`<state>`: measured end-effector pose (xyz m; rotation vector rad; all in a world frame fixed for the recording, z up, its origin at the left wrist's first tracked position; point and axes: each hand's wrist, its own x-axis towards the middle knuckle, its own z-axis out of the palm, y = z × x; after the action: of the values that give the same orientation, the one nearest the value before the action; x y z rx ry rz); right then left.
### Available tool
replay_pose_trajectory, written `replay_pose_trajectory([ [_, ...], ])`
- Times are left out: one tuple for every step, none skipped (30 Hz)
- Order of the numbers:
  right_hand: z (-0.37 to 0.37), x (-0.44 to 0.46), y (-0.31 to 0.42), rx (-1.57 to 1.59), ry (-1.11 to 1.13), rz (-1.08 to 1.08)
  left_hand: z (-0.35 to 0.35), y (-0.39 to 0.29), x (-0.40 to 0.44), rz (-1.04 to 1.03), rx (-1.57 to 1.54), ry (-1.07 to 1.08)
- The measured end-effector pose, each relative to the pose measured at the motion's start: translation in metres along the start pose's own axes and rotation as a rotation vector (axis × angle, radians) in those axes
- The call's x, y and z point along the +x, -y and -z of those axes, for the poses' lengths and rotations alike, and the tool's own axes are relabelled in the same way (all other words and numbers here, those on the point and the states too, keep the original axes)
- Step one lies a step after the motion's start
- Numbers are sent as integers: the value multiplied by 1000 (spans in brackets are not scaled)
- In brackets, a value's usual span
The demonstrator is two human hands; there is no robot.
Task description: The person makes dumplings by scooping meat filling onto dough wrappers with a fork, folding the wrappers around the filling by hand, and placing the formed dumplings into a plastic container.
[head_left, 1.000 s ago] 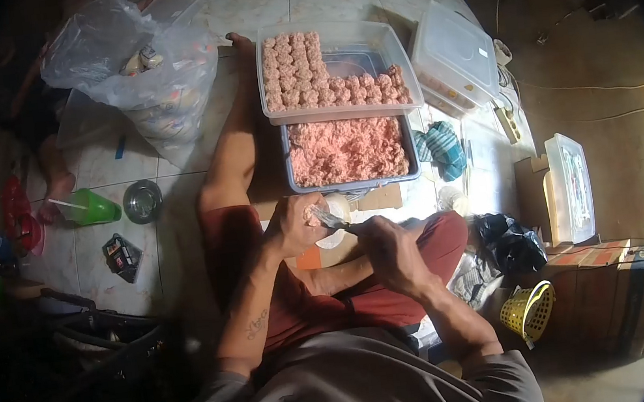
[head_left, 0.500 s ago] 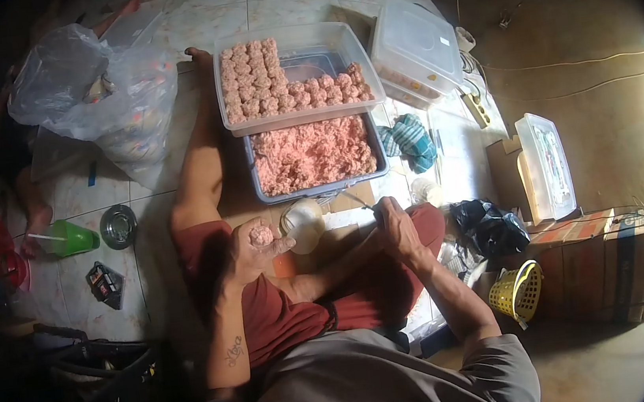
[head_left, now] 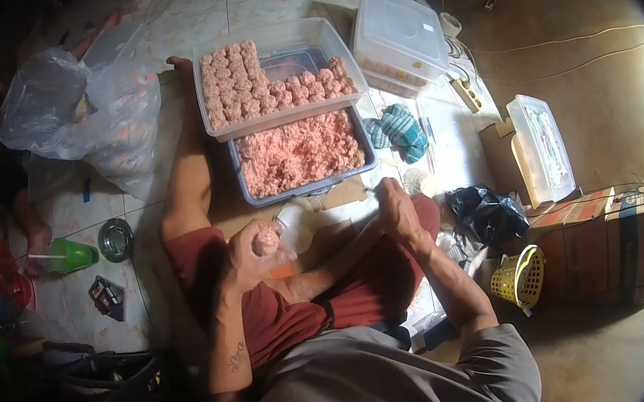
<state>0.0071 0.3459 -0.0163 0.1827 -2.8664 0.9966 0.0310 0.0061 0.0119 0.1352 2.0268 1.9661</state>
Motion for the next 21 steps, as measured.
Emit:
replay_pose_trajectory([
  [5,3,-6,-54,-49,-30,0,-3,-2,-24,-123,2],
  [10,6,-12,-107,-95,-61,1,-6,-4,-48,-246,7],
  [13,9,-21,-118,-148,-15,6,-6,-6,-32,-128,14],
  [15,12,-17,-119,-150,-14,11,-4,-9,-16,-11,19],
  [16,13,-14,-87,-76,-34,13,28,-5,5,-89,16],
  [18,14,-6,-54,0,-56,12,30,-3,7,-91,17],
  [15,14,12,27,-31,-24,11,29,0,66,27,18],
  [13,16,24,40,33,-20,10,29,3,122,145,21],
  [6,19,28,57,24,13,2,27,4,-39,215,-66],
  [0,23,28,75,15,47,-3,23,3,-40,213,-65],
  [-6,30,12,16,8,117,-7,18,2,-78,219,-95],
  [-10,39,4,-67,-47,54,-3,8,1,-14,231,-64],
  [1,48,10,-158,-83,47,1,-3,1,50,245,-32],
  [12,56,16,-247,-115,38,3,4,4,51,246,-38],
  [20,63,7,-320,-89,30,6,19,9,-49,175,3],
  [23,69,-4,-383,-54,25,12,28,6,-140,109,35],
  [18,79,-13,-396,1,-243,5,27,3,-106,-335,33],
  [21,84,-3,-466,51,-62,12,21,5,-180,-312,137],
  [19,91,5,-451,114,-127,10,16,5,-140,-352,116],
  [18,98,11,-443,171,-190,7,13,7,-109,-396,97],
  [20,97,21,-446,178,-181,6,15,9,-83,-452,80],
])
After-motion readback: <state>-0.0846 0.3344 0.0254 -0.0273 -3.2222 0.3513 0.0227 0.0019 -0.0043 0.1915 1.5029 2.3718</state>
